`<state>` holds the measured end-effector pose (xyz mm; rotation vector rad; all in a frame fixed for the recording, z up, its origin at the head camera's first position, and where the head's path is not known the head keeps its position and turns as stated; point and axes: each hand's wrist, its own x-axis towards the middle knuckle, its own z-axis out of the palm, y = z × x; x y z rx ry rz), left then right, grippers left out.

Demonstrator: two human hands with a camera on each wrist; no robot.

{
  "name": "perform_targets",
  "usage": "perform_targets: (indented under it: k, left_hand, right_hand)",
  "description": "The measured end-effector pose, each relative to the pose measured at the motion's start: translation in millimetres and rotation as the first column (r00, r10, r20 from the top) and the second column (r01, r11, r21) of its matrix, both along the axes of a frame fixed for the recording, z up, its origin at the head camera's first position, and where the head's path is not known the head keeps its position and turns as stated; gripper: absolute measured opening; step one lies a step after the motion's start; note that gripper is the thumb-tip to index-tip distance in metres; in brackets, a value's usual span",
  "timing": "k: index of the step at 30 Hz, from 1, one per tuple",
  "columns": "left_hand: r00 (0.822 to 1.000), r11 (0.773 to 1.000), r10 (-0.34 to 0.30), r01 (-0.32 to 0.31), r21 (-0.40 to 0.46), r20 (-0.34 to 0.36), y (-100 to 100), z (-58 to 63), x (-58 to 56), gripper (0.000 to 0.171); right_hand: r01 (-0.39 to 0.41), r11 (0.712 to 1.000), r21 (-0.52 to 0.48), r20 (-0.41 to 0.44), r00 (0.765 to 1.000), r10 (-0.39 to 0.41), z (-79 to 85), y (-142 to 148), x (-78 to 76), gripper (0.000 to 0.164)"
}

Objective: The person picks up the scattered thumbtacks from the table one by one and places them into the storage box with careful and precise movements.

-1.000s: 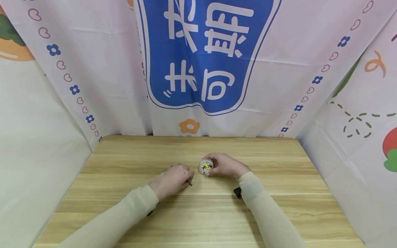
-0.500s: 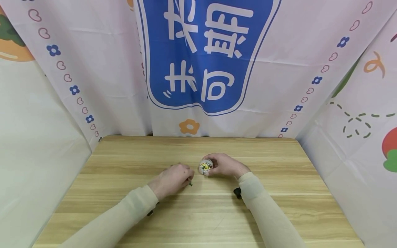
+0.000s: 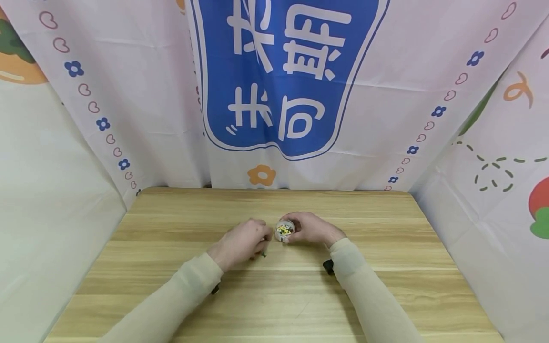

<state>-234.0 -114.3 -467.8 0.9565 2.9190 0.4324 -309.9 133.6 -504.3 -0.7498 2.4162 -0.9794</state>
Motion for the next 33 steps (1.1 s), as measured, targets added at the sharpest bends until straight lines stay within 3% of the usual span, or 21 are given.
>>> perform_targets:
  k: [7, 14, 23, 33]
  left_hand:
    - [0.999, 0.996, 0.036, -0.034, 0.081, -0.028, 5.7, 6.4, -5.6, 0.005]
    - [0.998, 0.994, 0.057, -0.054, 0.1, -0.026, 15.5, 8.3, -14.1, 0.006]
    - [0.998, 0.993, 0.052, -0.049, 0.109, -0.022, 31.8, -0.8, -25.0, 0.009]
    - [0.999, 0.993, 0.054, -0.055, 0.109, 0.005, 40.5, -7.4, -31.2, 0.005]
  right_hand:
    - [-0.007, 1.0, 0.007, -0.019, 1.0, 0.007, 1.2, 1.3, 0.0, 0.058]
    - [-0.011, 1.0, 0.016, -0.037, 0.999, 0.011, 1.3, 0.9, 0.0, 0.058]
    - [-0.001, 0.999, 0.052, -0.057, 0.998, 0.004, 1.9, 2.2, -0.2, 0.059]
    - [-0.018, 0.998, 0.053, -0.073, 0.997, 0.022, 0.8, 0.3, -2.5, 0.038]
